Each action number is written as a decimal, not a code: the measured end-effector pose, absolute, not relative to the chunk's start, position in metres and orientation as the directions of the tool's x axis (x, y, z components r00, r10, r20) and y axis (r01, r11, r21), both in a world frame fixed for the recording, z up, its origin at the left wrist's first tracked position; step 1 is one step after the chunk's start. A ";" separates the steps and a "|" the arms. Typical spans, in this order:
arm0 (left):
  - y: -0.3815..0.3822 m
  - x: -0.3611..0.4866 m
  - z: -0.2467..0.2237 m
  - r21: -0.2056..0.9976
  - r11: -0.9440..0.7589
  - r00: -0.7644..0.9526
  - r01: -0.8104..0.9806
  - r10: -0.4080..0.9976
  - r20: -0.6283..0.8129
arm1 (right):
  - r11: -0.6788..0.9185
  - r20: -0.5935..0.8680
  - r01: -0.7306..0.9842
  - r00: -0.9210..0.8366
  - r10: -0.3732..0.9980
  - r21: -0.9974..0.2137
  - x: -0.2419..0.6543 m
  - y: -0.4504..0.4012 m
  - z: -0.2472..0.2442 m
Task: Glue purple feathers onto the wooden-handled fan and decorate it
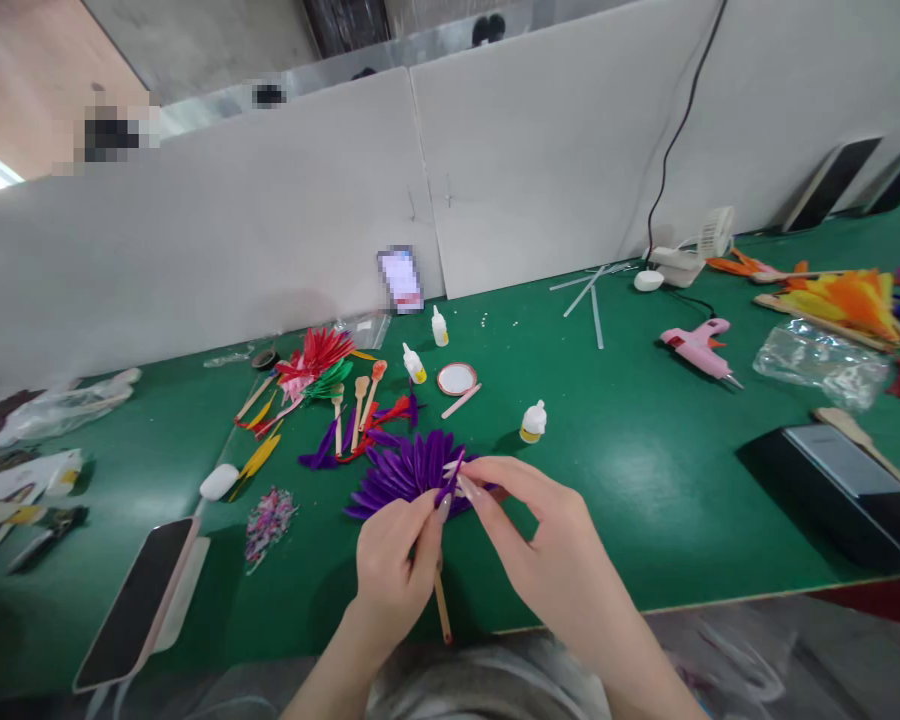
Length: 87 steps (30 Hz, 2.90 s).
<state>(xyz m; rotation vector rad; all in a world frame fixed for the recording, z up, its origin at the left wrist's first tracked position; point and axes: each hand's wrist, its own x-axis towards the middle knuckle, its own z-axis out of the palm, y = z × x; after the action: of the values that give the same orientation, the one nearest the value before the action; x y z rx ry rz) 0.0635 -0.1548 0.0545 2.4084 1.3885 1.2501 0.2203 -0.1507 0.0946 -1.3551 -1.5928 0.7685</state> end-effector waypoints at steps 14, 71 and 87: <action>-0.140 0.075 0.051 0.248 -0.573 0.286 0.781 0.681 0.674 | 0.319 0.360 0.596 -0.053 0.931 -0.737 0.223 -0.140 0.084; -0.122 0.072 0.067 0.990 0.141 -0.030 0.021 0.990 -0.140 | 0.099 0.097 0.499 -0.031 0.995 -0.861 0.243 -0.147 0.072; -0.138 0.106 0.053 0.987 0.128 0.031 -0.093 0.992 -0.125 | -0.004 0.013 0.217 0.078 0.997 -0.976 0.216 -0.163 0.054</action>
<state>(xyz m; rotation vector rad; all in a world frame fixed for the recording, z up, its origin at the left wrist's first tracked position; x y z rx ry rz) 0.1062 -0.1384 0.0535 1.0589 1.1792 1.1413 0.2165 -0.1634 0.0539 -1.4012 -1.3091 1.0353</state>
